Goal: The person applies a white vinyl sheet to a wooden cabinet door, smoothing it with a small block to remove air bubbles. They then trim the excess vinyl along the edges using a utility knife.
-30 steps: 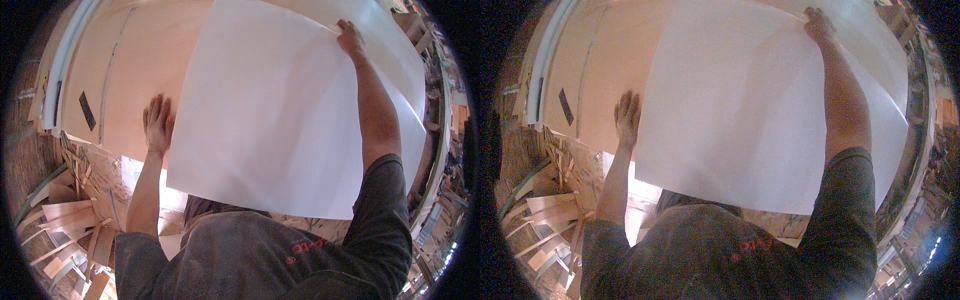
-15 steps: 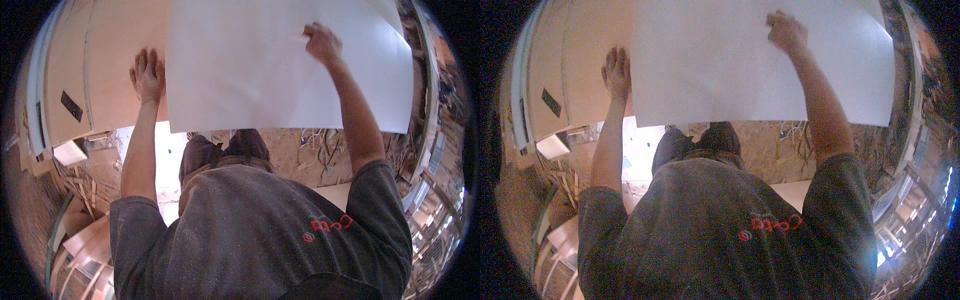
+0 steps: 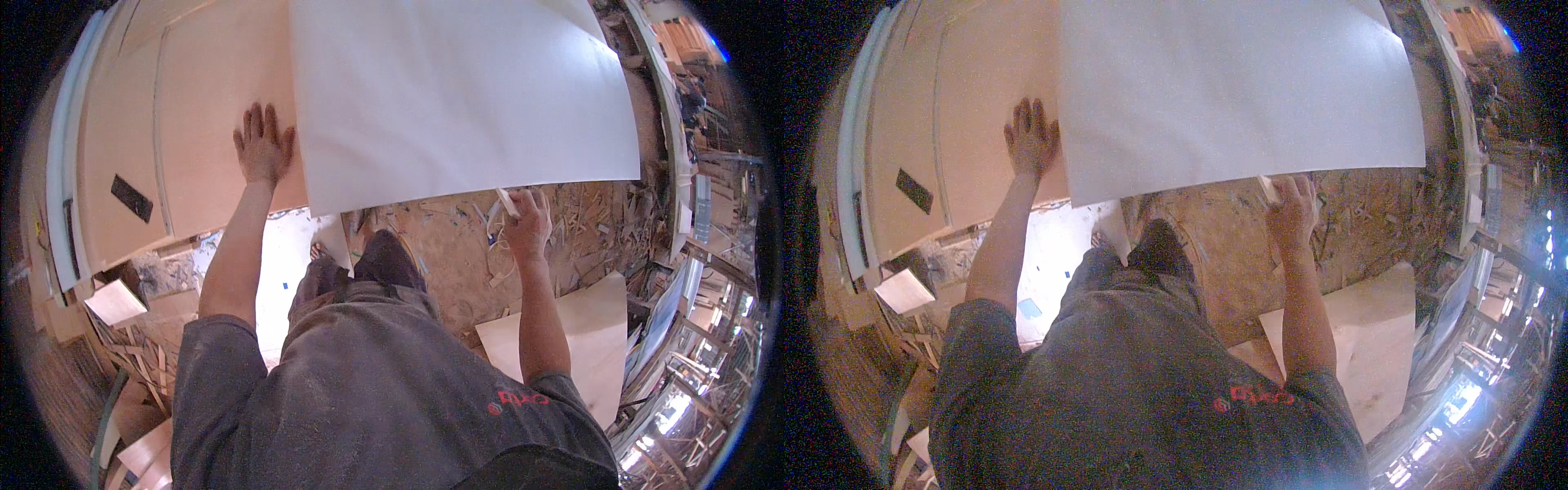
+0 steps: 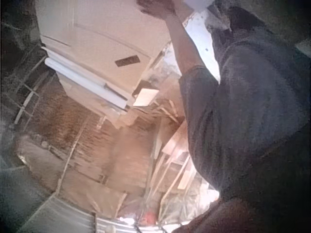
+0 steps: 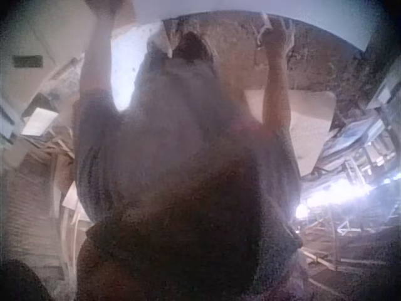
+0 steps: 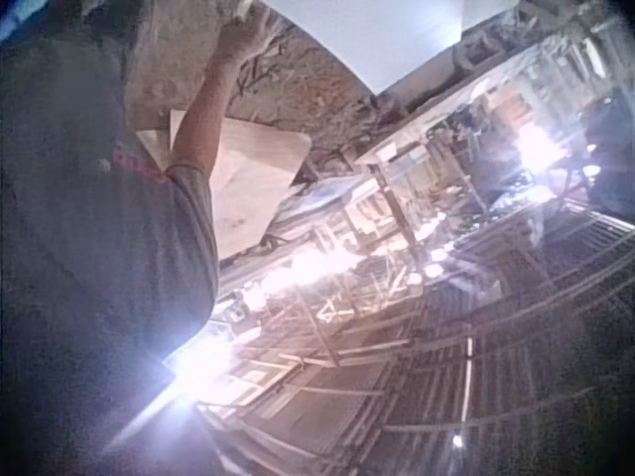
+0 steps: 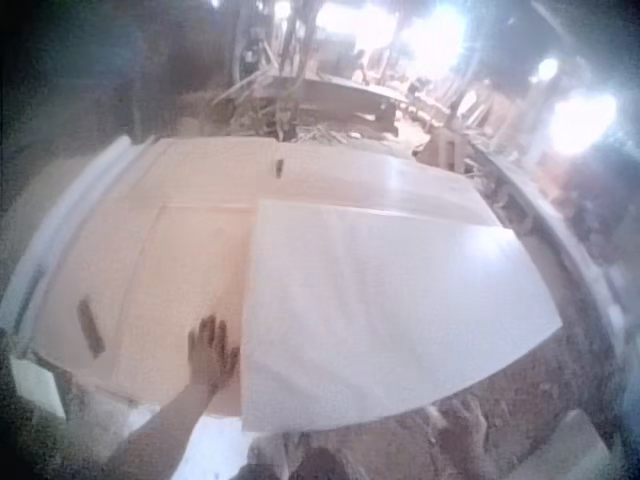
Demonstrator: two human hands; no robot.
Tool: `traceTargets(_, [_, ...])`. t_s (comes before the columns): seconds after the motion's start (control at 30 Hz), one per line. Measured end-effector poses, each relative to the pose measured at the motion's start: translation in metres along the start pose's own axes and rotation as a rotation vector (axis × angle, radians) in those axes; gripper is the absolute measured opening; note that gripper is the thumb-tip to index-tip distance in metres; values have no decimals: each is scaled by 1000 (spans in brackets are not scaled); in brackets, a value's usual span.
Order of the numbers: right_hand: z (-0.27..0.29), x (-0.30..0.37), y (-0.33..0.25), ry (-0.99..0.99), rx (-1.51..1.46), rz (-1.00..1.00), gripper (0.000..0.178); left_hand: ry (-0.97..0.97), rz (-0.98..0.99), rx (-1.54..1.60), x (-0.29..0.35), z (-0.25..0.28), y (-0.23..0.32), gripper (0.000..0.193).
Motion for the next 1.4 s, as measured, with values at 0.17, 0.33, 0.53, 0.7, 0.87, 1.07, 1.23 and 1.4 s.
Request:
traceTargets(0.17, [-35,-61,-1,-62,44,248,35,-58,-17,-26,3,14,10,74])
traceTargets(0.33, [-68,-125,-24,-113,12,344,34,-77,16,-38,12,19,4,75])
traceTargets(0.53, [-123,-299,-63,26,162,362,11,-92,10,31,16,22,7,78])
traceTargets(0.7, [-154,-461,-84,9,218,316,10,-125,10,77,15,29,8,78])
traceTargets(0.87, [-183,-579,-95,-29,240,399,28,-87,35,142,15,31,7,77])
traceTargets(1.07, [-202,-610,-69,92,112,394,36,-58,18,100,21,19,0,78])
traceTargets(1.23, [-138,-479,-62,-9,127,247,20,24,-18,124,13,16,4,76])
traceTargets(1.4, [-116,-329,-52,-219,269,265,27,50,-20,55,16,3,-6,75])
Point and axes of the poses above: each hand's wrist, its own x-axis away from the middle knuckle, its own z-axis out of the back of the hand, y = z × x, the point moved 1 cm from there along -x, towards the middle knuckle, and after that the axes turned 2 degrees about -x, right-handed, at the moved point
